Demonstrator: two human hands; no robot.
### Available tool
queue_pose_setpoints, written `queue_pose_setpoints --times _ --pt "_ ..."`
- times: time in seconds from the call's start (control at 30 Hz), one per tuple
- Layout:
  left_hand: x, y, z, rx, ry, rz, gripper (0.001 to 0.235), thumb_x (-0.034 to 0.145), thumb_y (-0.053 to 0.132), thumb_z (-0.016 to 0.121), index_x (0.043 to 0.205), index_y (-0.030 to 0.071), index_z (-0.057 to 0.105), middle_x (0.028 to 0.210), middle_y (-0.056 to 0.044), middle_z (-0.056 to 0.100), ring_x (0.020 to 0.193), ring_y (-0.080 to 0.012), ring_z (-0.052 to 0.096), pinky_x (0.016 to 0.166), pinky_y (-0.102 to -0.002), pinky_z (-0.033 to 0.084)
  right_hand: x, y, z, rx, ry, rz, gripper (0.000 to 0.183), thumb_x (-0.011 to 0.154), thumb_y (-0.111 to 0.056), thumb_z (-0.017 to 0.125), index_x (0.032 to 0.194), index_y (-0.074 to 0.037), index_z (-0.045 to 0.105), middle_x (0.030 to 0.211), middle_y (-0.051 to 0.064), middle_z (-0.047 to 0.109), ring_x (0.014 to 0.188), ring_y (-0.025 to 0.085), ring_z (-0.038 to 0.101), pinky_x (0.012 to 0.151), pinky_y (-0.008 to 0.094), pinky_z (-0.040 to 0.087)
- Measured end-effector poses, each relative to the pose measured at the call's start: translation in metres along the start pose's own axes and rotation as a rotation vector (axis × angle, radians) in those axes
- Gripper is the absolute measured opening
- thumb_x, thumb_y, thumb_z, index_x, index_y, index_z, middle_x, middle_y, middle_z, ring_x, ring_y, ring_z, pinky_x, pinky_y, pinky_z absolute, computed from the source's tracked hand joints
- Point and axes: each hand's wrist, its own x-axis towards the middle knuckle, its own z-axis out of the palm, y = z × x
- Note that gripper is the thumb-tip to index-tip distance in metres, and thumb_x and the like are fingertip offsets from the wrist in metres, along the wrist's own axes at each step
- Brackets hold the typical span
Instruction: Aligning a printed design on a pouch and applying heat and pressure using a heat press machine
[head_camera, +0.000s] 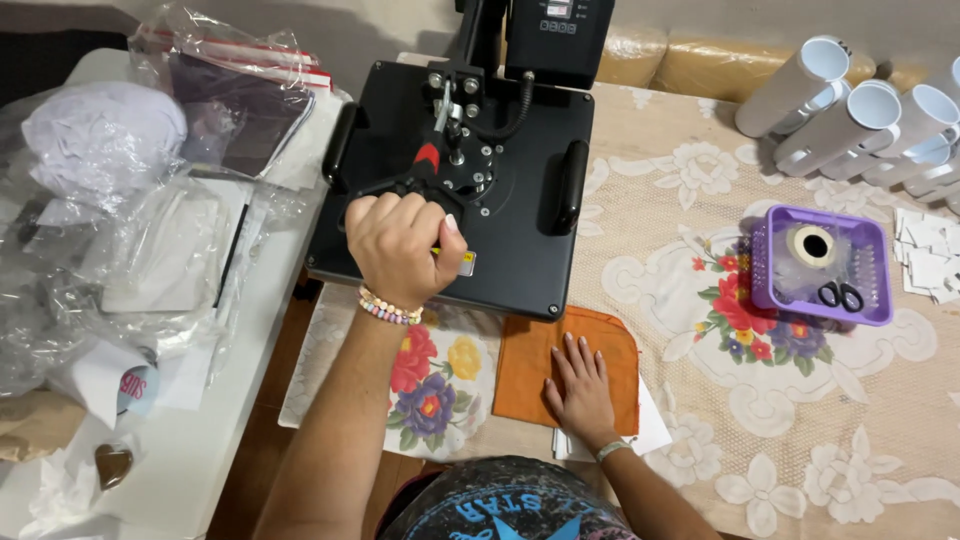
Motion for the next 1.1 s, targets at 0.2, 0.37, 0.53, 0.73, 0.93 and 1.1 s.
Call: queue_pose_setpoints --times 0.2,0.37,0.53,0.73,0.93,1.1 --pt "0.008 0.004 -0.002 -0.033 0.006 -0.014 0.037 0.095 0.032 0.046 0.06 0.018 0.043 0.059 -0.001 0.039 0.054 -0.0232 0.051 0.062 -0.035 0.044 -0.001 0.004 0.01 -0.018 0.089 -0.004 0.055 0.091 -0.047 0.051 0.142 -0.027 0.053 0.16 0.004 0.039 0.15 0.027 0.033 0.121 0.049 0.022" --pt "0.008 0.006 -0.003 -0.061 -0.105 -0.089 0.039 0.09 0.035 0.052 0.055 0.017 0.045 0.052 -0.002 0.041 0.05 -0.0246 0.052 0.06 -0.036 0.044 -0.002 0.006 0.013 -0.041 0.128 -0.015 0.057 0.089 -0.048 0.05 0.143 -0.028 0.052 0.16 0.004 0.04 0.149 0.026 0.035 0.12 0.047 0.023" --pt "0.017 0.012 -0.012 -0.014 -0.29 -0.142 0.04 0.086 0.033 0.06 0.052 0.013 0.055 0.05 -0.003 0.054 0.048 -0.0289 0.054 0.056 -0.043 0.039 0.001 0.003 0.001 0.021 0.084 -0.043 0.059 0.09 -0.04 0.05 0.146 -0.019 0.05 0.162 0.007 0.037 0.149 0.029 0.033 0.122 0.047 0.02" --pt "0.027 0.012 -0.019 -0.027 -0.584 -0.212 0.06 0.091 0.059 0.054 0.051 0.015 0.064 0.047 -0.007 0.059 0.044 -0.0306 0.058 0.057 -0.046 0.044 -0.001 0.005 0.005 -0.02 0.095 -0.052 0.059 0.09 -0.041 0.051 0.145 -0.02 0.051 0.161 0.007 0.038 0.149 0.029 0.034 0.122 0.048 0.022" --pt "0.034 0.008 -0.018 0.037 -0.824 -0.199 0.064 0.081 0.078 0.06 0.068 0.016 0.069 0.06 -0.007 0.066 0.055 -0.0319 0.066 0.048 -0.044 0.045 0.0 0.004 0.005 -0.002 0.09 -0.05 0.056 0.091 -0.04 0.05 0.142 -0.017 0.053 0.161 0.008 0.038 0.15 0.03 0.032 0.122 0.049 0.022" --pt "0.028 0.004 -0.015 0.015 -0.829 -0.064 0.054 0.084 0.067 0.064 0.066 0.017 0.072 0.06 -0.003 0.065 0.057 -0.0264 0.065 0.045 -0.04 0.044 0.0 0.004 0.004 -0.009 0.088 -0.041 0.057 0.091 -0.041 0.049 0.143 -0.019 0.052 0.161 0.007 0.038 0.151 0.028 0.031 0.123 0.047 0.02"
